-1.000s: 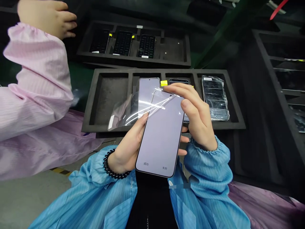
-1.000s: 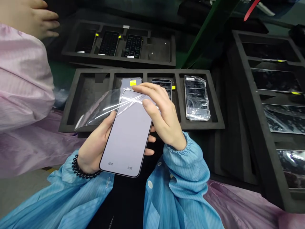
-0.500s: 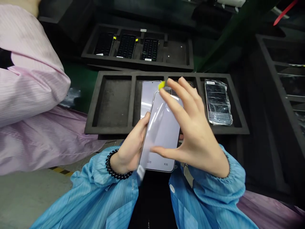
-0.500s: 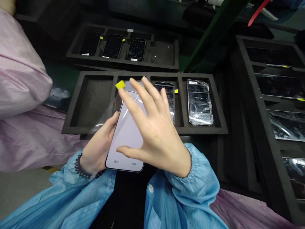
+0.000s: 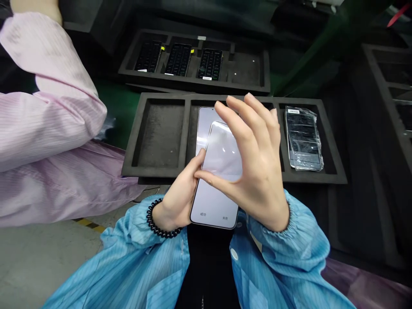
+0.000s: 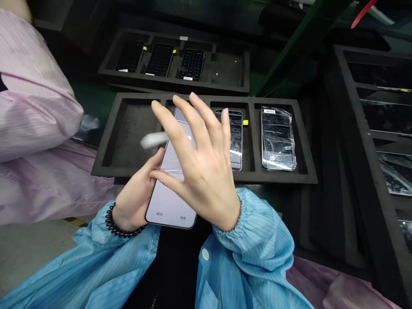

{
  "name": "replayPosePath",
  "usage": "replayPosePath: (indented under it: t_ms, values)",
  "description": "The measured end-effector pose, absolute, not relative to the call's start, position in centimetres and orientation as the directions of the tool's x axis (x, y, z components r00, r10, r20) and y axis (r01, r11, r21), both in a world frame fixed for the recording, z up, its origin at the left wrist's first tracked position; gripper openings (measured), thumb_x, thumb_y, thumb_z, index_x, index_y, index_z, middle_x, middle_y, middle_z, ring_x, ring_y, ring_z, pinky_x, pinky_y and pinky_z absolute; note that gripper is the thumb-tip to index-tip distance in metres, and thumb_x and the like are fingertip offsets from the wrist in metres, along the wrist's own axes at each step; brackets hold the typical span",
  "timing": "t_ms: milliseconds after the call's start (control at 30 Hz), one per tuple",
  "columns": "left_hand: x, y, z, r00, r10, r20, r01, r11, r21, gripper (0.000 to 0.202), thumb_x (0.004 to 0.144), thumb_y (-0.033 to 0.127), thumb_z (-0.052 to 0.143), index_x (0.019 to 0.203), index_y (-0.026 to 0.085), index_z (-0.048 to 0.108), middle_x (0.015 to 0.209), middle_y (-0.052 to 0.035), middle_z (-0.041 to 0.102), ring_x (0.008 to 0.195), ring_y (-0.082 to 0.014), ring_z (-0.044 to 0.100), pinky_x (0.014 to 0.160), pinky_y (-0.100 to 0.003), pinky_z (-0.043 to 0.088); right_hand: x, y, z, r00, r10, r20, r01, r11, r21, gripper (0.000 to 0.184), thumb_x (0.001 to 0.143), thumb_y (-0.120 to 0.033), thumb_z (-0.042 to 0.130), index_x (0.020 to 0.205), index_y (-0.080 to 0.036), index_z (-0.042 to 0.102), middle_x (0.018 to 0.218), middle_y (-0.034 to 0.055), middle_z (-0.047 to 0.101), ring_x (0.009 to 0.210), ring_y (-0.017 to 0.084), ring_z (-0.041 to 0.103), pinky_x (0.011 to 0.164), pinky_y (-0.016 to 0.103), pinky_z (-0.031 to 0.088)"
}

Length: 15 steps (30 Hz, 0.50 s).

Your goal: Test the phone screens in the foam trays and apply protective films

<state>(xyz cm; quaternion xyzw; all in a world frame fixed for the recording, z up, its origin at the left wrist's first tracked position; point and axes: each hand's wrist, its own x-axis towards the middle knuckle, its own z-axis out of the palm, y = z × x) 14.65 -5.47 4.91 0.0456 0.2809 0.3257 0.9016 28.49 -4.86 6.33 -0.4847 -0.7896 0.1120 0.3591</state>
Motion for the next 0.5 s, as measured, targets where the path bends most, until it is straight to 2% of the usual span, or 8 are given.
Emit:
replayPosePath:
  t_ms: [133, 200, 267, 333, 400, 500]
  values:
    - [14.4, -5.6, 4.6, 0.693, 0.556, -0.459, -0.511, 0.828, 0.231, 0.062, 0.104, 0.051, 0.023, 0.143, 0.014, 0.054, 0.123, -0.012, 0.072, 0.117, -0.0278, 0.067, 0.107, -0.04, 0.047, 28.8, -4.7, 6.4, -0.29, 0.842, 0.455, 0.647, 0.523, -0.556, 0.073, 0.086, -0.051, 0.07, 0.149, -0.032, 0.04, 0.152, 0.0076, 0.049, 0.148, 0.038, 0.036, 0.127, 0.064, 0.019]
    - [14.4, -5.6, 4.3, 0.716, 0.555, -0.423, -0.5, 0.831, 0.244, 0.067, 0.103, 0.054, 0.021, 0.14, 0.012, 0.057, 0.121, -0.0139, 0.072, 0.118, -0.0288, 0.067, 0.108, -0.041, 0.046, 29.1, -5.0, 6.7, -0.292, 0.833, 0.471, 0.63, 0.538, -0.561, 0.077, 0.083, -0.048, 0.073, 0.15, -0.033, 0.039, 0.151, 0.008, 0.05, 0.144, 0.038, 0.043, 0.125, 0.062, 0.029]
    - [14.5, -5.5, 3.7, 0.746, 0.553, -0.372, -0.485, 0.833, 0.266, 0.072, 0.102, 0.057, 0.019, 0.137, 0.009, 0.06, 0.12, -0.0158, 0.072, 0.118, -0.03, 0.066, 0.109, -0.043, 0.044, 29.6, -5.4, 6.7, -0.256, 0.833, 0.491, 0.627, 0.529, -0.572, 0.08, 0.081, -0.045, 0.075, 0.151, -0.033, 0.039, 0.148, 0.0088, 0.053, 0.137, 0.038, 0.051, 0.114, 0.06, 0.046]
    - [14.6, -5.2, 2.7, 0.757, 0.561, -0.336, -0.476, 0.825, 0.304, 0.076, 0.1, 0.063, 0.022, 0.134, 0.008, 0.062, 0.119, -0.0168, 0.072, 0.119, -0.0315, 0.065, 0.11, -0.044, 0.042, 30.3, -5.5, 6.4, -0.195, 0.846, 0.497, 0.641, 0.493, -0.588, 0.079, 0.081, -0.049, 0.072, 0.151, -0.032, 0.041, 0.144, 0.0099, 0.055, 0.133, 0.038, 0.054, 0.09, 0.051, 0.061]
    - [14.7, -4.6, 1.6, 0.755, 0.586, -0.293, -0.487, 0.801, 0.346, 0.08, 0.095, 0.07, 0.03, 0.13, 0.007, 0.064, 0.117, -0.017, 0.072, 0.118, -0.0323, 0.064, 0.109, -0.043, 0.041, 31.1, -5.4, 5.9, -0.158, 0.845, 0.511, 0.662, 0.474, -0.58, 0.079, 0.081, -0.051, 0.071, 0.151, -0.032, 0.041, 0.139, 0.0106, 0.058, 0.124, 0.037, 0.059, 0.077, 0.046, 0.063]
    - [14.9, -3.8, 0.2, 0.739, 0.631, -0.239, -0.536, 0.764, 0.359, 0.081, 0.09, 0.073, 0.04, 0.127, 0.007, 0.066, 0.116, -0.017, 0.072, 0.115, -0.0307, 0.064, 0.106, -0.039, 0.04, 32.1, -5.3, 5.0, -0.124, 0.837, 0.533, 0.711, 0.45, -0.541, 0.077, 0.079, -0.052, 0.072, 0.148, -0.032, 0.045, 0.114, 0.009, 0.067, 0.094, 0.031, 0.068, 0.074, 0.046, 0.061]
